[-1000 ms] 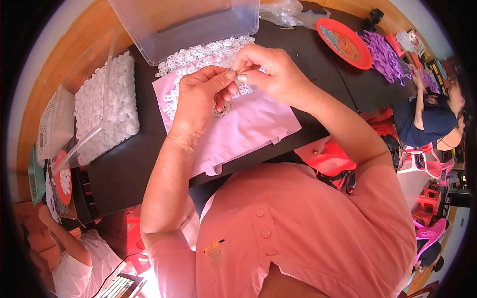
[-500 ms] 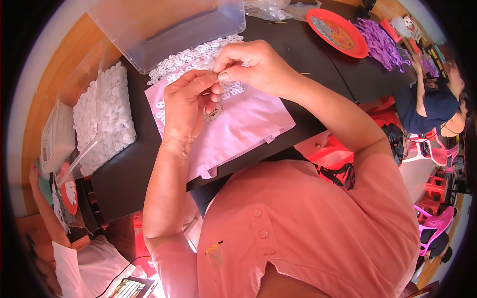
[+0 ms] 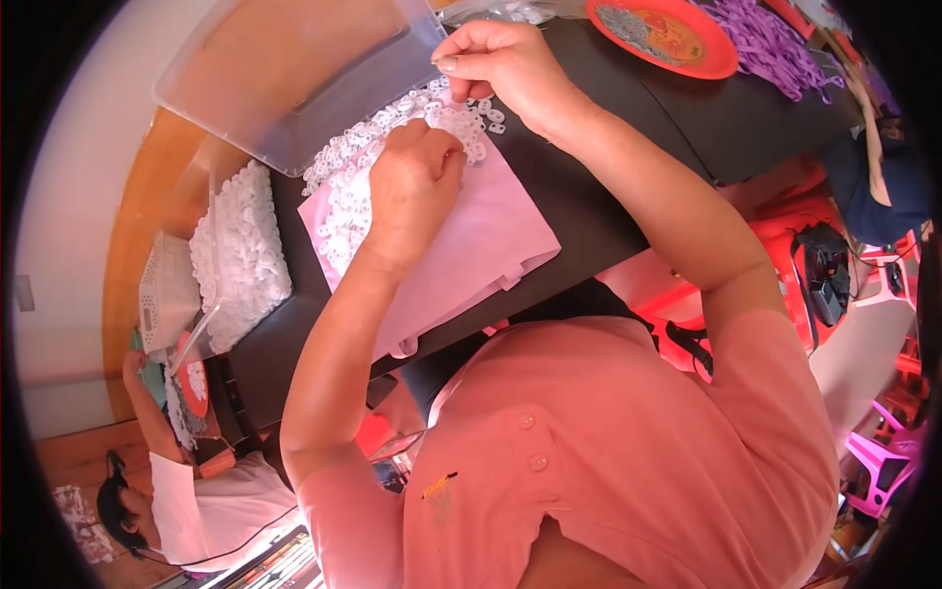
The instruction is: Inspecting and sorting small white plastic components on a workbench.
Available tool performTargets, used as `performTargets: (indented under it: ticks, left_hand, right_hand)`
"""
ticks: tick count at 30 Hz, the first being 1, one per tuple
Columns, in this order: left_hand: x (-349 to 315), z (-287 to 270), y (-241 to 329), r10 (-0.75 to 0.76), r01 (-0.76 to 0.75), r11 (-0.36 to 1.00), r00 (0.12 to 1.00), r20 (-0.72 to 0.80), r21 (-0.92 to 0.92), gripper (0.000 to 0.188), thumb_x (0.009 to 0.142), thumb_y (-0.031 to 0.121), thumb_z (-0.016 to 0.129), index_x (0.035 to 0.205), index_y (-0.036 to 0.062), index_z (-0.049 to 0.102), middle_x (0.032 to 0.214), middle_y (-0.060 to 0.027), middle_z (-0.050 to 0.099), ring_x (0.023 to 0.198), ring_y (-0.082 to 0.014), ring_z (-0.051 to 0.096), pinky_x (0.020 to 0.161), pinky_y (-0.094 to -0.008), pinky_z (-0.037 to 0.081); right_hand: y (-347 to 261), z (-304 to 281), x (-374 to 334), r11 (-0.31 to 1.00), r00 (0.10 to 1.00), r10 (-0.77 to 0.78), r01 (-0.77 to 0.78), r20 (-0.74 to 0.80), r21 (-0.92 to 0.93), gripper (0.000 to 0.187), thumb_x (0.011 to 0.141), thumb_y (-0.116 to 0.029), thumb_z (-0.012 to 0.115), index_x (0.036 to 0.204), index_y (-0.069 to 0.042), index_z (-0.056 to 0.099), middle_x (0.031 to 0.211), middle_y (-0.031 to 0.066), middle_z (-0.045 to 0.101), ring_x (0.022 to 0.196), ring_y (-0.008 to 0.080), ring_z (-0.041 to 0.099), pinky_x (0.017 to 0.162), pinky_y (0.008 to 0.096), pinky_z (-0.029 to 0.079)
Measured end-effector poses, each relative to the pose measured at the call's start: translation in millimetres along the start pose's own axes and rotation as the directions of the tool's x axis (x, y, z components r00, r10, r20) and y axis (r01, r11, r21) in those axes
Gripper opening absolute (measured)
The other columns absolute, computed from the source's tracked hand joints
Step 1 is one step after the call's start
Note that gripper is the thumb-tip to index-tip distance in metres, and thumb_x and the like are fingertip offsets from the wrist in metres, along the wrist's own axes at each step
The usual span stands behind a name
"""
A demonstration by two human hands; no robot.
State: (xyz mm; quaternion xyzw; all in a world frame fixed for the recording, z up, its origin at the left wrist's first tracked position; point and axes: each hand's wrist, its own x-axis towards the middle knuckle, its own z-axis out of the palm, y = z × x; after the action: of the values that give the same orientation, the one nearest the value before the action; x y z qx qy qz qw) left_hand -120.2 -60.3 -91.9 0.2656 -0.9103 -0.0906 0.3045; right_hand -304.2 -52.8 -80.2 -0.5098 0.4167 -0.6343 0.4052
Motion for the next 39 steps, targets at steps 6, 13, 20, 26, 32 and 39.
performTargets:
  ticks: [6,13,20,26,32,39]
  left_hand:
    - [15,21,5,-0.317,0.276,0.937,0.929,0.19,0.214,0.018,0.077,0.021,0.067,0.076,0.003,0.066,0.08,-0.0174,0.066,0.079,-0.0359,0.065,0.073,-0.0455,0.052]
    - [6,25,-8,-0.323,0.317,0.946,0.939,0.117,0.065,0.011,0.076,0.011,0.063,0.077,0.0016,0.067,0.076,-0.0197,0.067,0.071,-0.036,0.066,0.07,-0.0429,0.053]
    - [-3,-8,2,-0.623,0.578,0.408,0.742,0.247,-0.707,0.01,0.084,0.008,0.067,0.087,-0.002,0.066,0.072,-0.0015,0.063,0.058,-0.0058,0.051,0.052,-0.0212,0.042]
    - [-19,-18,4,-0.6,0.415,0.493,0.799,0.046,-0.765,0.008,0.085,0.006,0.067,0.089,-0.0008,0.066,0.076,-0.0005,0.065,0.065,-0.0063,0.054,0.057,-0.0214,0.044]
    - [-29,-7,-6,-0.118,0.008,0.95,0.935,-0.334,-0.312,0.01,0.082,-0.002,0.068,0.088,0.0034,0.062,0.077,-0.007,0.057,0.064,-0.0152,0.057,0.058,-0.026,0.047]
    - [-27,-13,2,-0.592,0.285,0.43,0.806,-0.029,-0.857,0.008,0.087,0.003,0.068,0.094,0.0,0.065,0.085,-0.006,0.068,0.065,-0.0086,0.056,0.056,-0.0223,0.045]
  right_hand:
    - [-6,-2,-2,0.999,0.999,-0.035,0.035,0.036,0.02,0.01,0.089,-0.008,0.063,0.093,0.001,0.067,0.072,0.0026,0.062,0.064,0.0096,0.06,0.059,0.0225,0.043]
    - [-6,0,-2,0.999,0.998,-0.027,0.029,0.06,-0.027,0.01,0.087,-0.005,0.063,0.092,0.002,0.066,0.073,0.0022,0.061,0.063,0.008,0.057,0.057,0.0215,0.042]
    - [-1,8,-6,0.99,0.99,0.086,-0.071,0.116,-0.126,0.008,0.088,-0.004,0.061,0.09,0.002,0.065,0.072,0.0022,0.06,0.062,0.0078,0.056,0.054,0.0216,0.041]
    - [-9,21,-23,0.94,0.922,0.341,-0.335,0.183,-0.062,0.01,0.089,-0.01,0.058,0.09,-0.001,0.063,0.072,0.0037,0.062,0.062,0.0131,0.062,0.054,0.0235,0.044]
    - [-9,29,-27,0.914,0.886,0.397,-0.406,0.24,-0.011,0.009,0.088,-0.01,0.06,0.091,-0.002,0.064,0.078,0.0048,0.064,0.065,0.0149,0.064,0.057,0.0252,0.046]
    - [-4,35,-30,0.984,0.965,0.177,-0.179,0.192,-0.002,0.005,0.088,-0.006,0.063,0.092,-0.002,0.064,0.08,0.0031,0.064,0.07,0.0109,0.06,0.06,0.0242,0.048]
